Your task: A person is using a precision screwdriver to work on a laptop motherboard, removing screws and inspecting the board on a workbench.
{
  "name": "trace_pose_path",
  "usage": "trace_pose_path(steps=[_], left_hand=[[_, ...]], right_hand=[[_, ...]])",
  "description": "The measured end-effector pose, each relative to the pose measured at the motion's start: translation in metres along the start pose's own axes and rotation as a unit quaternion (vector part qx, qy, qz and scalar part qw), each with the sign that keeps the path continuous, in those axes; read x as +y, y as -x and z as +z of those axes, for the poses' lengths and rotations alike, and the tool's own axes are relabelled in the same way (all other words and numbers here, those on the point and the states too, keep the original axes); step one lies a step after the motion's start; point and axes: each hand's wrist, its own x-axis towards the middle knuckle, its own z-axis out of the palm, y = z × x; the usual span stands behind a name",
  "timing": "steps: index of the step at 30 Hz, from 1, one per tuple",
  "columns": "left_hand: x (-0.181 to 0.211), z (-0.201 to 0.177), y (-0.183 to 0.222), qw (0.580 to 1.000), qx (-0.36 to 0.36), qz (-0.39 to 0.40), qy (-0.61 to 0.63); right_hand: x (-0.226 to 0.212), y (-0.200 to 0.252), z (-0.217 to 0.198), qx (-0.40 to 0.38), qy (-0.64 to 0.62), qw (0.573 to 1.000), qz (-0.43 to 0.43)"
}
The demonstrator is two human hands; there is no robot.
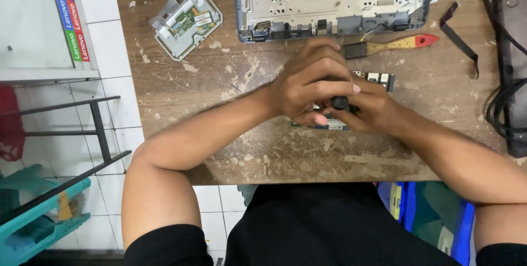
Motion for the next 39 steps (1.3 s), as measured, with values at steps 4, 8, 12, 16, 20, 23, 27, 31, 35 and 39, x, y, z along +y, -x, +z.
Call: trace_pose_path(steps=[4,8,12,16,20,23,27,31,35,39], left_hand=[[-0.006,-0.002,0.000,1.000,0.011,0.001,-0.004],[0.007,-0.019,-0.019,0.997,-0.026,-0.068,-0.038],[-0.013,-0.032,-0.036,0.995,0.018,-0.051,-0.087],[-0.029,-0.059,-0.054,0.977,-0.082,-0.141,-0.138],[-0.027,-0.053,-0.051,0.978,-0.083,-0.135,-0.134],[-0.028,-0.055,-0.059,0.979,-0.085,-0.123,-0.136],[-0.031,-0.053,-0.065,0.981,-0.085,-0.110,-0.132],[-0.033,-0.057,-0.065,0.981,-0.085,-0.104,-0.141],[-0.029,-0.058,-0.069,0.980,-0.091,-0.102,-0.146],[-0.024,-0.056,-0.072,0.979,-0.097,-0.098,-0.147]], right_hand=[[-0.015,-0.020,0.000,0.001,0.005,1.000,-0.010],[-0.042,-0.047,-0.018,-0.108,0.002,0.994,0.003],[-0.040,-0.044,-0.015,-0.089,-0.023,0.996,0.020],[-0.023,-0.036,-0.006,-0.008,-0.050,0.999,0.004],[-0.022,-0.034,-0.001,0.020,-0.045,0.999,-0.018],[-0.024,-0.035,0.000,0.026,-0.031,0.999,-0.033],[-0.023,-0.035,0.001,0.036,-0.025,0.998,-0.053],[-0.022,-0.036,0.001,0.032,-0.017,0.997,-0.066],[-0.022,-0.036,0.000,0.028,-0.017,0.998,-0.059],[-0.025,-0.039,-0.001,0.032,-0.017,0.998,-0.054]])
